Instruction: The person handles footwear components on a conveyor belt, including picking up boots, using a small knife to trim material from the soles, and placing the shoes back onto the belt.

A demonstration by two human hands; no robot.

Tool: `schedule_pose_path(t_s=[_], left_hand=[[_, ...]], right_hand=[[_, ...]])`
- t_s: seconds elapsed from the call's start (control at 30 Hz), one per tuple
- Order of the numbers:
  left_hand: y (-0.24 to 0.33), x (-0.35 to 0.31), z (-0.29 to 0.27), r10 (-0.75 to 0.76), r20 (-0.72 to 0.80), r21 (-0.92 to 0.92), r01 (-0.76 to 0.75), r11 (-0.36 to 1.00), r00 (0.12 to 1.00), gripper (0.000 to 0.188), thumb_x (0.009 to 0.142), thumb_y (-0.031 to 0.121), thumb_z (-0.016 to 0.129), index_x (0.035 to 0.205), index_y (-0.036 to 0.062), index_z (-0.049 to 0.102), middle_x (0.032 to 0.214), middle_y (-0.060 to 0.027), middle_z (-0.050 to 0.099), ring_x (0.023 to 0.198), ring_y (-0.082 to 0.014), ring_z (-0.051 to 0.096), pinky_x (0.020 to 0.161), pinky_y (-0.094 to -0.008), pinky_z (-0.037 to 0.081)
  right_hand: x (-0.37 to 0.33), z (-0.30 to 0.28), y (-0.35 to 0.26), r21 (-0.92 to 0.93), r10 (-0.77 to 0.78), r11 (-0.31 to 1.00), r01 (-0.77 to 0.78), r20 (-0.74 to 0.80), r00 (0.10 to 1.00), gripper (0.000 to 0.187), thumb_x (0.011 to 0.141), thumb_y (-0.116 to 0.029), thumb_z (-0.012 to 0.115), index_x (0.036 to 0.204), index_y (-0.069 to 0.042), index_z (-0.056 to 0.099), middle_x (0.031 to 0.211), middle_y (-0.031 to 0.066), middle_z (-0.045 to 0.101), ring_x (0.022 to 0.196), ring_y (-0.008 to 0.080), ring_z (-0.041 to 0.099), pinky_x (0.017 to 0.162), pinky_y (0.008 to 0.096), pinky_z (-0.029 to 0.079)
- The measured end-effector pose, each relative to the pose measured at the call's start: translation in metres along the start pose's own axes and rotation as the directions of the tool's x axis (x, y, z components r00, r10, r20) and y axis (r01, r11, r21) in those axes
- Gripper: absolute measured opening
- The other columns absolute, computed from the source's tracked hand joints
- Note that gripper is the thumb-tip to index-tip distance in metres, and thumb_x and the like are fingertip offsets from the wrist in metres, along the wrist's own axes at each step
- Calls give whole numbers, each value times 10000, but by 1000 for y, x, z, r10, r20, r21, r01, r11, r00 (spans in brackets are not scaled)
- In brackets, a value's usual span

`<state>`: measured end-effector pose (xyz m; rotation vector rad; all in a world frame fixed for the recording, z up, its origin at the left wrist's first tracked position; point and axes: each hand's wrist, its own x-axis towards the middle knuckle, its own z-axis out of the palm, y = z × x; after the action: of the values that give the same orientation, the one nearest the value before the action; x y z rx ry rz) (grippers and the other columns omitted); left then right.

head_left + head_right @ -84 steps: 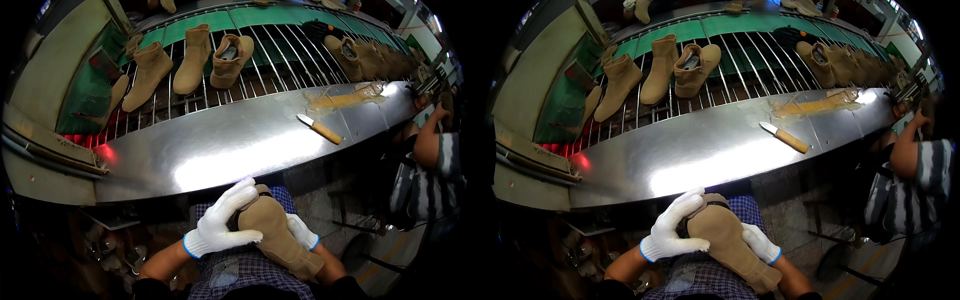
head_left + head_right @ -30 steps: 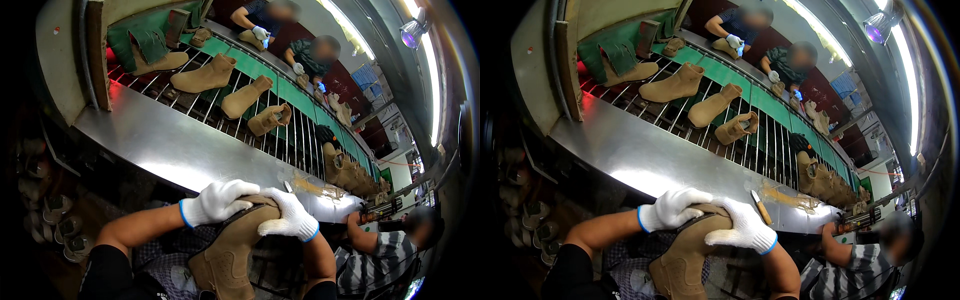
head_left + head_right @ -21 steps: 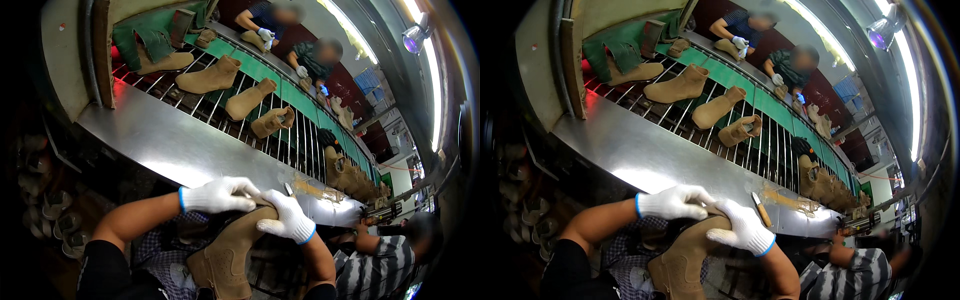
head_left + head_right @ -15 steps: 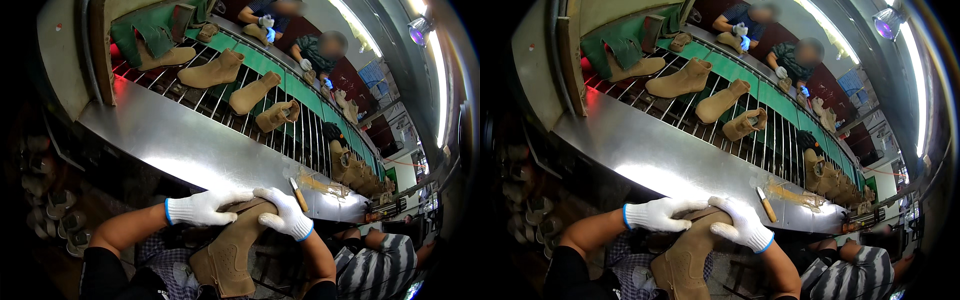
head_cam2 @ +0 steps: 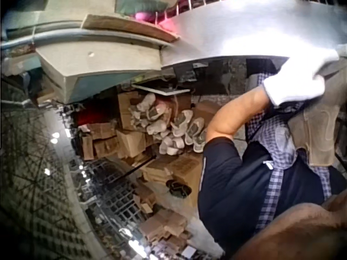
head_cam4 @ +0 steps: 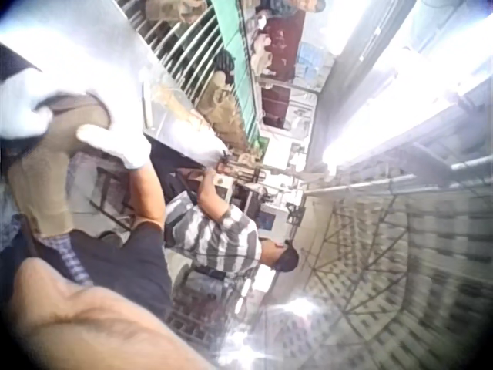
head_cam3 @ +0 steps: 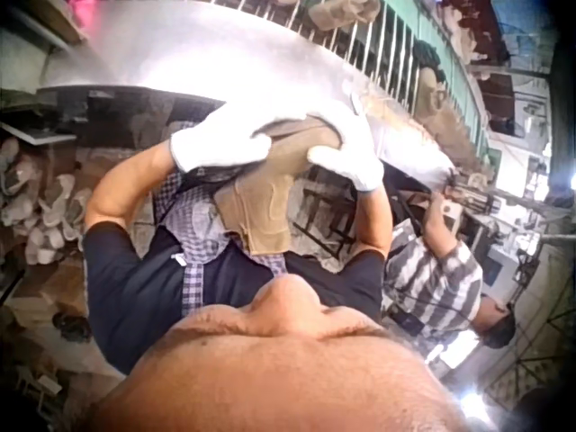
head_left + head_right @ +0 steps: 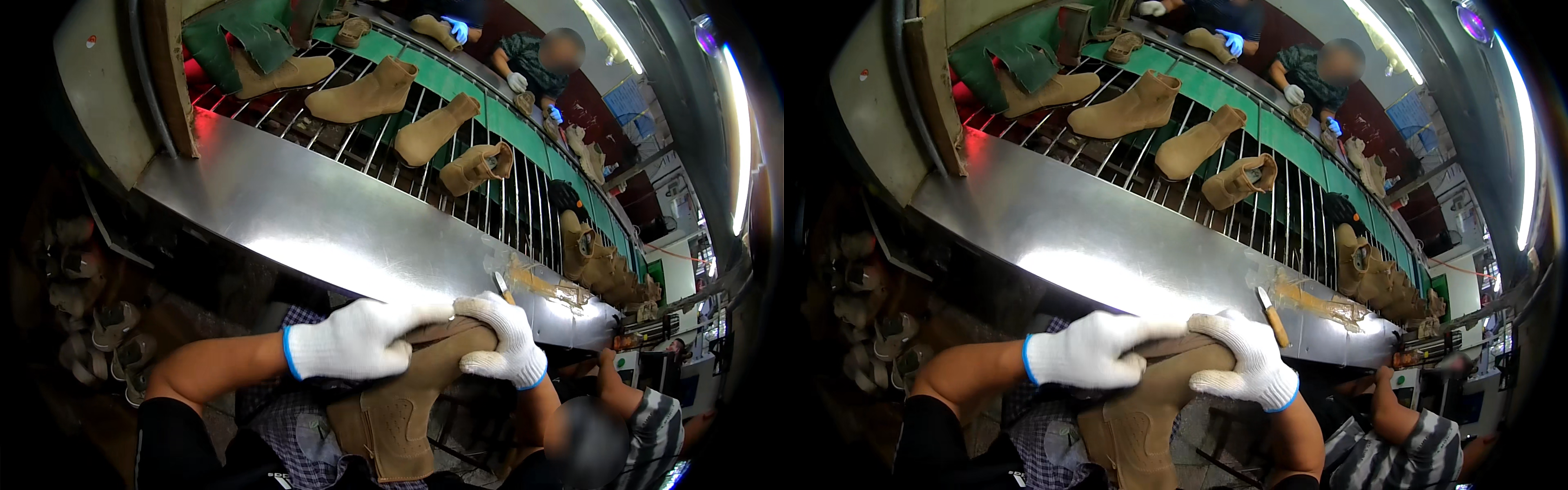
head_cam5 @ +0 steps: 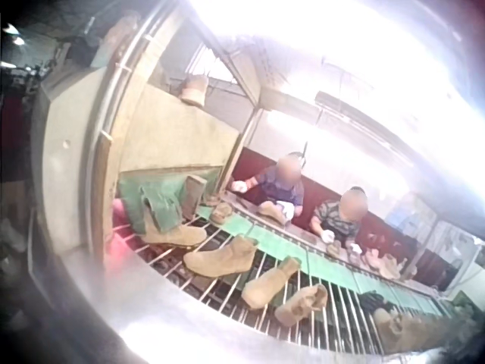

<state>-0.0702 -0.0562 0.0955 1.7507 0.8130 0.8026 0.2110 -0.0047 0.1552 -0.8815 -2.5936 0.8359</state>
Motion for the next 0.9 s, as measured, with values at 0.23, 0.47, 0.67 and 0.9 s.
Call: schedule_pose_path(t_s=[0.23,0.47,0.67,0.9], left_hand=[[-14,1,18,180,-128,212,-150,966,975,679,846,8,647,1520,25,571,1226,-238,753,1009,-340,787,904,-375,646],[-44,-12,20,85,-65,-29,-87,996,994,711,926,69,623,1618,68,463,1427,-260,665,1023,-327,792,934,-377,651],[-28,-23,23,112,-136,-10,-114,993,984,680,888,20,652,1556,33,527,1434,-237,670,1119,-339,771,957,-377,649],[-20,-44,11,283,-262,-3,-294,956,923,841,845,230,905,1483,-80,454,1369,-290,688,1163,-333,762,953,-369,629]], right_hand=[[-2,-3,7,53,131,990,-132,35,991,748,825,-518,876,1310,21,691,1150,196,740,1046,339,747,950,405,586],[-2,13,18,62,154,987,-150,-72,985,789,831,-540,882,1340,24,670,1201,194,731,1114,337,734,1000,410,572],[-6,11,14,41,123,992,-121,-66,990,863,817,-530,906,1401,42,627,1221,203,725,1146,323,727,1024,416,566],[-13,97,35,987,434,84,135,-159,887,1189,889,-789,707,1670,5,289,1411,178,601,1298,294,588,1149,431,479]])
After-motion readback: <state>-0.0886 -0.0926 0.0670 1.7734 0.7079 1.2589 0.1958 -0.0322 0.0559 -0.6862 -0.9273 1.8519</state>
